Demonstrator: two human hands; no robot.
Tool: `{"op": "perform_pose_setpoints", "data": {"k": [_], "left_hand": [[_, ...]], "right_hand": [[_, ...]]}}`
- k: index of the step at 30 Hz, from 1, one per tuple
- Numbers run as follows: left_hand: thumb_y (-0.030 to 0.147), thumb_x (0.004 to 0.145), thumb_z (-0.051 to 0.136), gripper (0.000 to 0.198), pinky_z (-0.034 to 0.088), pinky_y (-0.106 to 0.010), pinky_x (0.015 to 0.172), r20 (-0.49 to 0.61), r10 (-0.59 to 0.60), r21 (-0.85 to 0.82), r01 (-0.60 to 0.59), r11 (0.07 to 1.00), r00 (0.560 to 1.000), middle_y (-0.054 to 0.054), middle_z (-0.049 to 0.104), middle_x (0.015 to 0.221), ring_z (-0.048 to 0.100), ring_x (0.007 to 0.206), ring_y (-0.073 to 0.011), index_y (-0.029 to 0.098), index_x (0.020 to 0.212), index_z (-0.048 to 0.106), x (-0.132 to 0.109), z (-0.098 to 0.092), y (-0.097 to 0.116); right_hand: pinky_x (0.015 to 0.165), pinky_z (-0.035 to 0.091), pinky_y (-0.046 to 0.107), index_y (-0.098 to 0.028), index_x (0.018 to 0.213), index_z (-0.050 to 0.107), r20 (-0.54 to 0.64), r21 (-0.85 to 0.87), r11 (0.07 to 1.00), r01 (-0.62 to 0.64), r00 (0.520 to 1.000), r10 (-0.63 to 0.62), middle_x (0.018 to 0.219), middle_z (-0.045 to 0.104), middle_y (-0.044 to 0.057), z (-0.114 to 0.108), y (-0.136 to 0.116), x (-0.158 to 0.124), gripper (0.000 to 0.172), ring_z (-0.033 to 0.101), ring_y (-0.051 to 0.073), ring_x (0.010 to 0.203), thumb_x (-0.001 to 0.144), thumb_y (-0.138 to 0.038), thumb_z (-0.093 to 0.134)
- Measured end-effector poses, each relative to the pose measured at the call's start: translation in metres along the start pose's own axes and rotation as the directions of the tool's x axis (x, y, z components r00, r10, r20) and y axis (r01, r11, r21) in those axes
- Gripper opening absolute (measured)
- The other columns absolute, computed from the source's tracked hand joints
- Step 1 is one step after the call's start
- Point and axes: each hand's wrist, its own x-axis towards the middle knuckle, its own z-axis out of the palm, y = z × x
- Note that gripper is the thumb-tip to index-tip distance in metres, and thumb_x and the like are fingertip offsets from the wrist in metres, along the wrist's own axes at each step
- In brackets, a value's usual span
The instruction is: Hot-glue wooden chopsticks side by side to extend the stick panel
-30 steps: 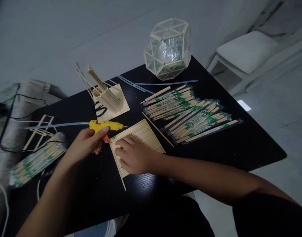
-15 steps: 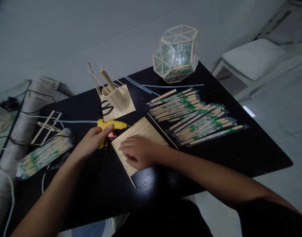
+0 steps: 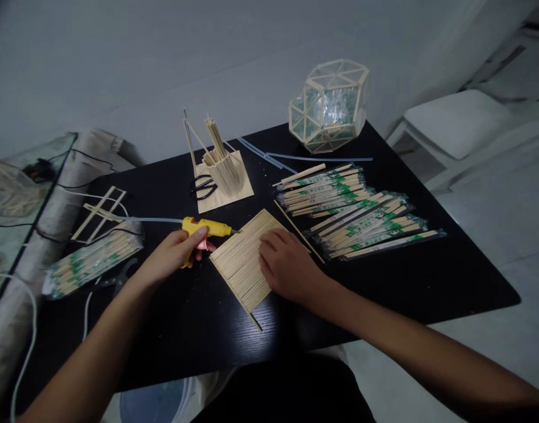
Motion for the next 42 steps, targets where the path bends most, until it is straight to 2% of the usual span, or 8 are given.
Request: {"op": "perform_pose_setpoints", "data": {"k": [3, 7, 11, 14, 19, 24, 31, 42], "left_hand": [[0.082, 0.089, 0.059, 0.073, 0.039, -0.023, 0.045, 0.061, -0.009, -0.003, 0.009, 1.0, 0.998, -0.002, 0.06, 0.057, 0.051, 0.044, -0.0121, 0.013, 0.08, 0.082, -0.01, 0.003, -0.007], [0.084, 0.087, 0.057, 0.075, 0.039, -0.023, 0.042, 0.191, -0.053, -0.032, 0.061, 0.998, 0.98, -0.002, 0.056, 0.049, 0.049, 0.04, -0.0126, 0.013, 0.076, 0.081, -0.023, 0.0, -0.013], [0.082, 0.088, 0.057, 0.074, 0.036, -0.023, 0.041, 0.075, -0.1, -0.05, 0.104, 0.993, 0.992, 0.0, 0.052, 0.043, 0.049, 0.036, -0.0118, 0.014, 0.073, 0.081, -0.032, -0.009, -0.016], [0.076, 0.09, 0.06, 0.068, 0.035, -0.023, 0.041, -0.054, -0.082, -0.072, 0.078, 0.994, 0.995, 0.0, 0.051, 0.04, 0.049, 0.034, -0.0115, 0.015, 0.067, 0.078, -0.031, -0.013, -0.018], [0.072, 0.089, 0.067, 0.061, 0.037, -0.023, 0.039, -0.125, -0.124, -0.159, 0.103, 0.982, 0.984, -0.003, 0.063, 0.048, 0.051, 0.035, -0.0113, 0.016, 0.065, 0.072, -0.022, -0.01, -0.028], [0.074, 0.09, 0.068, 0.063, 0.042, -0.022, 0.04, -0.121, -0.146, -0.182, 0.122, 0.976, 0.982, -0.004, 0.062, 0.046, 0.054, 0.036, -0.0125, 0.017, 0.062, 0.068, -0.014, -0.006, -0.036], [0.07, 0.089, 0.071, 0.063, 0.043, -0.022, 0.037, -0.071, -0.219, -0.211, 0.2, 0.957, 0.973, -0.005, 0.066, 0.05, 0.053, 0.034, -0.0108, 0.015, 0.057, 0.066, -0.002, -0.008, -0.023], [0.065, 0.093, 0.071, 0.063, 0.046, -0.022, 0.038, -0.039, -0.256, -0.145, 0.248, 0.958, 0.966, -0.006, 0.066, 0.048, 0.055, 0.035, -0.0116, 0.015, 0.056, 0.066, -0.003, -0.009, -0.019]], "right_hand": [[0.112, 0.05, 0.059, -0.017, 0.113, 0.068, -0.101, -0.067, 0.989, -0.129, 0.987, 0.122, 0.133, 0.067, 0.02, 0.004, 0.0, -0.022, 0.015, 0.058, 0.037, 0.13, 0.102, -0.021, 0.059], [0.118, 0.046, 0.065, -0.017, 0.133, 0.062, -0.076, -0.031, 0.986, -0.161, 0.984, 0.159, 0.147, 0.06, 0.022, 0.016, -0.004, -0.032, 0.033, 0.052, 0.039, 0.142, 0.104, -0.03, 0.058], [0.124, 0.039, 0.069, -0.01, 0.147, 0.056, 0.019, 0.0, 0.995, -0.101, 0.995, 0.101, 0.159, 0.05, 0.027, 0.021, -0.002, -0.02, 0.05, 0.044, 0.041, 0.152, 0.101, -0.03, 0.058], [0.127, 0.036, 0.066, -0.012, 0.152, 0.055, 0.135, 0.068, 0.997, -0.04, 0.99, 0.031, 0.163, 0.049, 0.023, 0.016, 0.004, -0.007, 0.057, 0.041, 0.038, 0.155, 0.096, -0.024, 0.059], [0.126, 0.037, 0.067, -0.016, 0.135, 0.067, 0.172, 0.141, 0.99, 0.003, 0.985, -0.028, 0.153, 0.06, 0.018, 0.008, 0.014, 0.012, 0.05, 0.052, 0.035, 0.144, 0.086, -0.012, 0.061], [0.111, 0.053, 0.062, -0.015, 0.114, 0.07, 0.059, 0.133, 0.991, -0.003, 0.998, -0.005, 0.131, 0.068, 0.02, 0.015, 0.009, 0.023, 0.021, 0.06, 0.036, 0.129, 0.097, -0.018, 0.06], [0.125, 0.044, 0.065, -0.01, 0.144, 0.06, 0.064, 0.039, 0.999, 0.029, 0.997, -0.032, 0.159, 0.053, 0.025, 0.031, 0.002, 0.024, 0.041, 0.047, 0.039, 0.153, 0.106, -0.028, 0.056], [0.126, 0.043, 0.063, -0.008, 0.146, 0.06, 0.082, -0.012, 0.999, 0.037, 0.996, -0.036, 0.156, 0.059, 0.024, 0.032, 0.001, 0.023, 0.045, 0.052, 0.038, 0.151, 0.108, -0.029, 0.052]]}}
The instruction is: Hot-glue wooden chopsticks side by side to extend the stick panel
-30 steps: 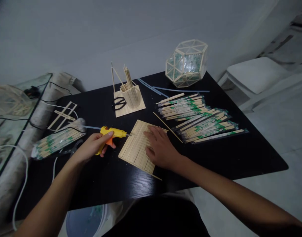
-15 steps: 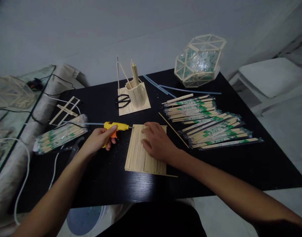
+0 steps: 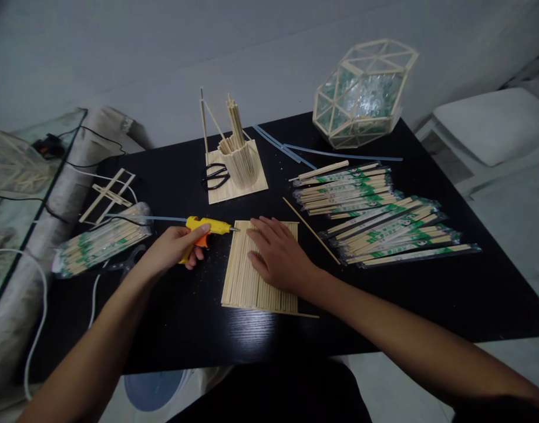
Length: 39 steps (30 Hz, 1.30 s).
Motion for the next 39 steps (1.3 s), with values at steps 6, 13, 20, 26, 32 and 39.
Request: {"op": "perform_pose_setpoints", "data": {"k": [6, 13, 20, 26, 32, 39], "left_hand": [[0.069, 0.09, 0.072, 0.062, 0.048, -0.022, 0.039, 0.005, 0.006, 0.027, -0.006, 1.0, 1.0, -0.005, 0.066, 0.049, 0.056, 0.037, -0.012, 0.015, 0.06, 0.068, -0.005, -0.001, -0.006], [0.08, 0.079, 0.075, 0.068, 0.048, -0.025, 0.038, -0.008, -0.004, 0.045, 0.005, 0.999, 1.0, -0.007, 0.068, 0.053, 0.057, 0.038, -0.0133, 0.016, 0.059, 0.065, -0.012, 0.0, -0.014], [0.081, 0.078, 0.073, 0.068, 0.046, -0.024, 0.037, 0.004, -0.004, 0.038, 0.004, 0.999, 1.0, -0.007, 0.067, 0.052, 0.057, 0.037, -0.013, 0.017, 0.058, 0.065, -0.019, 0.0, -0.024], [0.077, 0.082, 0.071, 0.064, 0.046, -0.024, 0.038, -0.001, -0.011, 0.043, 0.011, 0.999, 1.0, -0.006, 0.067, 0.052, 0.057, 0.037, -0.013, 0.018, 0.059, 0.064, -0.029, 0.001, -0.03], [0.077, 0.083, 0.07, 0.063, 0.045, -0.024, 0.039, 0.017, -0.025, 0.027, 0.024, 0.999, 1.0, -0.005, 0.068, 0.053, 0.057, 0.038, -0.0129, 0.018, 0.061, 0.063, -0.041, 0.002, -0.038], [0.082, 0.079, 0.07, 0.067, 0.044, -0.024, 0.039, 0.016, -0.033, 0.034, 0.033, 0.999, 0.999, -0.005, 0.066, 0.051, 0.056, 0.037, -0.0124, 0.018, 0.058, 0.063, -0.053, 0.004, -0.046]], "right_hand": [[0.126, 0.044, 0.063, -0.009, 0.145, 0.061, -0.016, -0.011, 1.0, 0.0, 1.0, 0.0, 0.156, 0.059, 0.024, 0.002, 0.0, 0.0, 0.044, 0.052, 0.037, 0.15, 0.107, -0.029, 0.053], [0.125, 0.045, 0.062, -0.008, 0.145, 0.061, -0.025, -0.031, 0.999, 0.009, 1.0, -0.01, 0.156, 0.06, 0.024, 0.003, 0.001, -0.001, 0.044, 0.054, 0.037, 0.149, 0.106, -0.028, 0.053], [0.125, 0.045, 0.063, -0.009, 0.145, 0.062, -0.013, -0.022, 1.0, -0.003, 1.0, 0.003, 0.156, 0.059, 0.023, 0.002, 0.0, 0.0, 0.043, 0.053, 0.037, 0.149, 0.107, -0.028, 0.053], [0.126, 0.044, 0.063, -0.01, 0.145, 0.062, -0.019, -0.002, 1.0, -0.005, 1.0, 0.005, 0.156, 0.059, 0.023, 0.004, 0.001, 0.0, 0.043, 0.053, 0.037, 0.15, 0.106, -0.027, 0.054], [0.124, 0.045, 0.064, -0.011, 0.144, 0.062, -0.027, 0.003, 1.0, 0.004, 1.0, -0.004, 0.155, 0.06, 0.023, 0.004, 0.001, 0.0, 0.043, 0.053, 0.037, 0.149, 0.106, -0.027, 0.054], [0.125, 0.044, 0.064, -0.014, 0.145, 0.061, -0.021, -0.001, 1.0, -0.002, 1.0, 0.002, 0.156, 0.06, 0.021, 0.002, 0.001, 0.0, 0.042, 0.053, 0.037, 0.149, 0.106, -0.028, 0.053]]}}
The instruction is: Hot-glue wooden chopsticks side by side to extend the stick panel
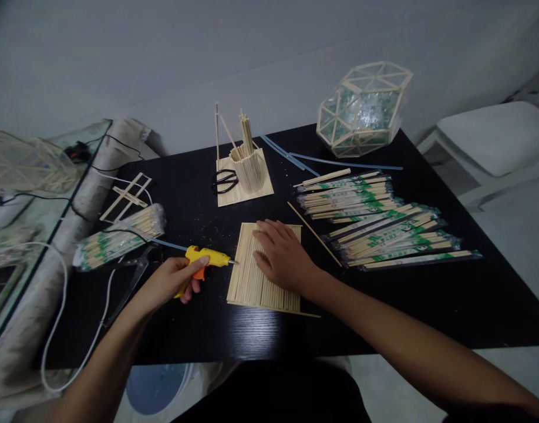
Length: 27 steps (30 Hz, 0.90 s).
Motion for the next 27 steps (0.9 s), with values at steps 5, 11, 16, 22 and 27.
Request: {"op": "perform_pose_setpoints", "data": {"k": [5, 11, 16, 22, 27], "left_hand": [[0.086, 0.074, 0.07, 0.07, 0.041, -0.023, 0.039, 0.044, -0.008, 0.011, 0.007, 1.0, 0.999, -0.004, 0.065, 0.049, 0.054, 0.036, -0.0118, 0.019, 0.057, 0.063, -0.007, -0.001, -0.003], [0.087, 0.072, 0.071, 0.071, 0.039, -0.024, 0.04, 0.063, -0.021, 0.008, 0.02, 1.0, 0.998, -0.004, 0.064, 0.049, 0.053, 0.036, -0.0116, 0.018, 0.058, 0.063, -0.015, -0.002, -0.008], [0.083, 0.074, 0.074, 0.066, 0.039, -0.023, 0.04, 0.085, -0.02, 0.004, 0.02, 1.0, 0.996, -0.002, 0.063, 0.049, 0.052, 0.036, -0.0118, 0.019, 0.06, 0.064, -0.021, -0.002, -0.01], [0.079, 0.074, 0.078, 0.063, 0.038, -0.023, 0.041, 0.117, -0.034, -0.001, 0.035, 0.999, 0.993, -0.002, 0.064, 0.05, 0.053, 0.037, -0.0115, 0.019, 0.061, 0.066, -0.023, -0.004, -0.017], [0.075, 0.076, 0.079, 0.059, 0.039, -0.023, 0.042, 0.124, -0.041, -0.005, 0.042, 0.999, 0.991, -0.002, 0.067, 0.052, 0.054, 0.039, -0.0117, 0.019, 0.062, 0.066, -0.025, -0.005, -0.023]], "right_hand": [[0.125, 0.044, 0.064, -0.013, 0.145, 0.061, -0.002, -0.001, 1.0, 0.001, 1.0, -0.001, 0.156, 0.06, 0.022, 0.001, 0.001, 0.0, 0.043, 0.053, 0.037, 0.149, 0.106, -0.028, 0.053], [0.124, 0.045, 0.064, -0.01, 0.145, 0.061, -0.001, -0.004, 1.0, 0.004, 1.0, -0.004, 0.155, 0.06, 0.024, 0.001, 0.001, 0.0, 0.043, 0.053, 0.037, 0.149, 0.106, -0.028, 0.052], [0.124, 0.045, 0.064, -0.013, 0.144, 0.062, -0.007, 0.002, 1.0, 0.004, 1.0, -0.004, 0.155, 0.06, 0.022, 0.001, 0.001, 0.0, 0.042, 0.053, 0.037, 0.149, 0.106, -0.028, 0.052], [0.123, 0.046, 0.064, -0.012, 0.143, 0.062, -0.014, -0.005, 1.0, 0.007, 1.0, -0.007, 0.154, 0.061, 0.022, 0.002, 0.002, 0.0, 0.042, 0.054, 0.037, 0.148, 0.106, -0.028, 0.051], [0.123, 0.045, 0.065, -0.015, 0.145, 0.061, 0.004, 0.016, 1.0, -0.004, 1.0, 0.004, 0.156, 0.06, 0.021, 0.0, 0.002, 0.0, 0.043, 0.053, 0.037, 0.149, 0.105, -0.029, 0.052]]}}
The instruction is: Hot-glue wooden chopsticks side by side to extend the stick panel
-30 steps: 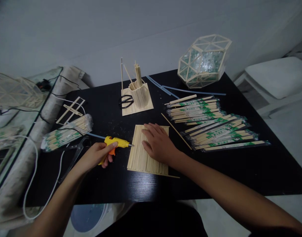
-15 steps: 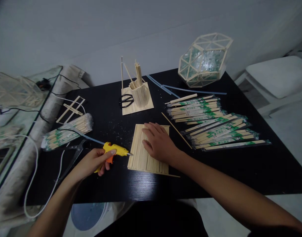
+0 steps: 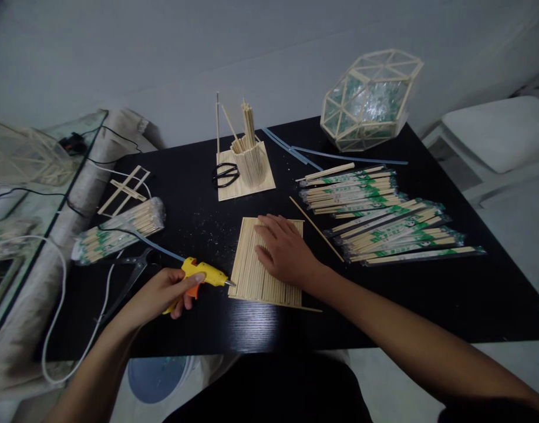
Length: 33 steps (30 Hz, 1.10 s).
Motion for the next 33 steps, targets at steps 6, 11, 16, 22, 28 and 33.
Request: {"op": "perform_pose_setpoints", "data": {"k": [6, 11, 16, 22, 28, 33], "left_hand": [[0.073, 0.074, 0.081, 0.058, 0.038, -0.022, 0.042, 0.016, -0.019, 0.004, 0.019, 1.0, 1.0, -0.002, 0.068, 0.053, 0.055, 0.039, -0.0113, 0.018, 0.063, 0.067, -0.005, 0.0, -0.001], [0.073, 0.078, 0.078, 0.058, 0.039, -0.022, 0.042, 0.039, -0.005, 0.004, 0.005, 1.0, 0.999, -0.003, 0.068, 0.055, 0.056, 0.04, -0.0118, 0.018, 0.066, 0.068, -0.006, -0.002, -0.004], [0.074, 0.082, 0.074, 0.058, 0.04, -0.022, 0.043, 0.074, 0.015, 0.02, -0.016, 1.0, 0.997, -0.004, 0.07, 0.058, 0.057, 0.042, -0.0118, 0.018, 0.068, 0.07, -0.006, -0.006, -0.007], [0.072, 0.08, 0.075, 0.054, 0.039, -0.023, 0.046, -0.078, 0.199, -0.025, -0.201, 0.979, 0.977, -0.001, 0.059, 0.048, 0.051, 0.042, -0.0118, 0.02, 0.066, 0.071, -0.013, -0.008, -0.011], [0.061, 0.074, 0.082, 0.039, 0.053, -0.031, 0.055, -0.275, 0.284, 0.101, -0.266, 0.959, 0.919, -0.005, 0.074, 0.07, 0.063, 0.058, -0.0206, 0.023, 0.079, 0.077, -0.023, 0.003, -0.006], [0.055, 0.084, 0.079, 0.034, 0.062, -0.039, 0.079, -0.296, 0.378, 0.207, -0.327, 0.922, 0.877, -0.008, 0.082, 0.098, 0.075, 0.087, -0.0295, 0.024, 0.096, 0.086, -0.025, 0.009, -0.01]], "right_hand": [[0.125, 0.044, 0.064, -0.011, 0.144, 0.061, 0.004, -0.012, 1.0, 0.001, 1.0, -0.001, 0.155, 0.06, 0.023, 0.0, 0.0, 0.0, 0.044, 0.053, 0.038, 0.149, 0.106, -0.029, 0.051], [0.125, 0.043, 0.065, -0.014, 0.145, 0.061, 0.012, 0.004, 1.0, -0.015, 1.0, 0.015, 0.156, 0.059, 0.021, 0.001, 0.0, 0.0, 0.043, 0.052, 0.037, 0.15, 0.105, -0.028, 0.052], [0.126, 0.043, 0.064, -0.015, 0.144, 0.061, 0.001, -0.002, 1.0, -0.008, 1.0, 0.008, 0.156, 0.06, 0.02, 0.001, 0.001, 0.0, 0.042, 0.052, 0.036, 0.15, 0.106, -0.029, 0.051], [0.127, 0.041, 0.065, -0.012, 0.146, 0.059, 0.021, 0.001, 1.0, -0.011, 1.0, 0.011, 0.157, 0.057, 0.023, -0.002, -0.001, -0.001, 0.054, 0.052, 0.04, 0.149, 0.103, -0.044, 0.063], [0.126, 0.039, 0.068, -0.013, 0.148, 0.056, -0.014, -0.031, 0.995, -0.09, 0.996, 0.09, 0.157, 0.056, 0.024, -0.001, 0.002, -0.002, 0.06, 0.049, 0.042, 0.149, 0.101, -0.05, 0.064], [0.123, 0.041, 0.065, -0.009, 0.144, 0.059, -0.104, -0.094, 0.979, -0.179, 0.98, 0.169, 0.155, 0.056, 0.026, 0.001, 0.003, -0.004, 0.059, 0.05, 0.045, 0.145, 0.101, -0.05, 0.063]]}}
